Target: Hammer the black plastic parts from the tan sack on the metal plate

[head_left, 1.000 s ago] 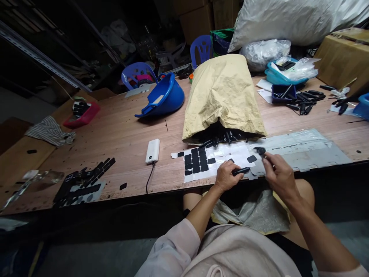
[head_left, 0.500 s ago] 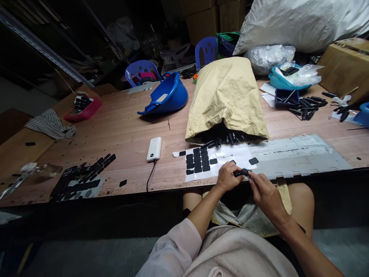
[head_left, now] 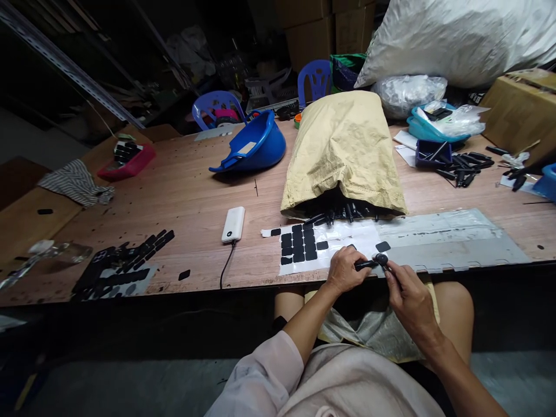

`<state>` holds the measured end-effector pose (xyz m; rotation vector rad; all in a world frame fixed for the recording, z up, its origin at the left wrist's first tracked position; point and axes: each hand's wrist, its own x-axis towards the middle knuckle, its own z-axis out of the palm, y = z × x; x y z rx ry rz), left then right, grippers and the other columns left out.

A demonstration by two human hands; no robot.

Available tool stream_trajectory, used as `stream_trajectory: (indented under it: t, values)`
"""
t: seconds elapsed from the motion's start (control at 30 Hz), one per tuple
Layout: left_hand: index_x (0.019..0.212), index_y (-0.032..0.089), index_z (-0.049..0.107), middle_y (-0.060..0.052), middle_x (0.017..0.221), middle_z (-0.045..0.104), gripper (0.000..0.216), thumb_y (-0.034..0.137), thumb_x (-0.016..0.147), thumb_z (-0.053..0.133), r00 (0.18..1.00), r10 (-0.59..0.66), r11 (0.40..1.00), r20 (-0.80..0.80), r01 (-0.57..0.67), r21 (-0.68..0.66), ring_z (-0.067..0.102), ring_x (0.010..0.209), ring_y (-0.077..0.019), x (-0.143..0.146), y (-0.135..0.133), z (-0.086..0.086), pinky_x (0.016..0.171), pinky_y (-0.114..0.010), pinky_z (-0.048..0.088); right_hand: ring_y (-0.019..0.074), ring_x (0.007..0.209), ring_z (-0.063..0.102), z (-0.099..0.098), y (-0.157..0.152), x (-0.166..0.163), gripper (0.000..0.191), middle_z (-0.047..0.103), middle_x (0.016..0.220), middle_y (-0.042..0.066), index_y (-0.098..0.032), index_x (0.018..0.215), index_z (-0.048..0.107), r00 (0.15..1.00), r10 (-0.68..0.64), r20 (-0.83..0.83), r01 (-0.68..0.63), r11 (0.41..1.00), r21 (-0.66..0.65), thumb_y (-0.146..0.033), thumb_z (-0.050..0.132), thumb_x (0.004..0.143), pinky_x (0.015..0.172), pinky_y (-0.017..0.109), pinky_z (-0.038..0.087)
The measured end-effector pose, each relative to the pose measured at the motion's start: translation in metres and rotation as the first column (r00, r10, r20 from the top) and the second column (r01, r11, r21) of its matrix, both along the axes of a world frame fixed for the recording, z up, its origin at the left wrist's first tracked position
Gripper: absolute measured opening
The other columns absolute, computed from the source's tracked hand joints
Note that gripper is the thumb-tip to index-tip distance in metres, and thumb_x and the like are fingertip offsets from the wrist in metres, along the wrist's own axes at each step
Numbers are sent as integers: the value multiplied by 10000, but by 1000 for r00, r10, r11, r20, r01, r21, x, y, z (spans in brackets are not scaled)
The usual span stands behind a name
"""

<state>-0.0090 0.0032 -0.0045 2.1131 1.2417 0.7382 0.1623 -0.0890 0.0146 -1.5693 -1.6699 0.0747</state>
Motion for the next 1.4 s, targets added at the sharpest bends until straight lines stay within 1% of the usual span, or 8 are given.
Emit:
stream_trajectory:
  t: [0.17,0.3,0.53,0.97,1.07,1.17,1.27,1.4]
  values:
    - [862,238,784,-27,873,705,158,233,772,914,1000,6,1000,1,-6,-14,652,905,-235,1,1,-2,861,-368,532,220,871,725,6,6,8,269,760,973,64,-249,1249,731,1000,-17,-5,17,1000,18,-311,536,1074,811,352,573]
    - [864,230,784,-28,870,707,159,221,767,909,1000,4,1000,-1,-4,-7,653,895,-233,1,1,-3,857,-368,533,263,949,702,19,32,41,325,746,1017,111,-220,1265,733,983,-178,51,178,984,9,-357,517,1065,854,387,543]
    - [859,233,771,-25,868,701,160,221,764,900,1000,1,1000,-2,-1,2,652,879,-230,1,1,-2,843,-367,537,312,937,614,4,97,107,416,696,1110,191,-165,1310,754,862,-429,271,491,840,-233,-315,502,1016,757,407,421]
    - [894,226,768,-43,876,702,149,237,791,875,1000,-9,998,-13,10,69,666,898,-245,-3,-1,-3,851,-385,541,279,951,542,-7,123,90,403,660,1096,187,-129,1292,731,773,-410,484,548,815,-187,-305,457,1054,726,377,309]
    - [967,223,763,-68,923,728,142,267,844,819,995,-96,984,25,91,156,681,906,-251,-9,-19,-5,843,-390,546,289,954,547,-5,122,90,410,655,1111,195,-125,1295,722,770,-402,495,546,817,-186,-301,442,1053,725,381,321]
    - [1035,224,760,-78,935,750,153,316,916,735,945,-326,922,12,315,226,696,861,-236,-15,-53,-18,805,-376,551,294,957,554,-5,123,90,407,655,1114,197,-124,1290,717,768,-399,501,546,816,-188,-299,436,1054,726,381,325]
    - [1060,223,765,-70,931,766,188,340,914,740,888,-448,881,-104,458,114,721,829,-228,-18,-82,-43,773,-357,564,288,969,568,-7,124,90,396,659,1114,191,-122,1282,711,761,-402,509,553,813,-185,-298,439,1055,729,373,320]
    - [1139,239,769,-86,1118,805,242,338,923,726,851,-363,911,-379,239,-336,769,1040,-269,-21,-88,-70,915,-365,602,291,993,572,-9,124,90,401,664,1134,191,-121,1296,696,754,-405,517,564,803,-192,-308,428,1063,728,368,310]
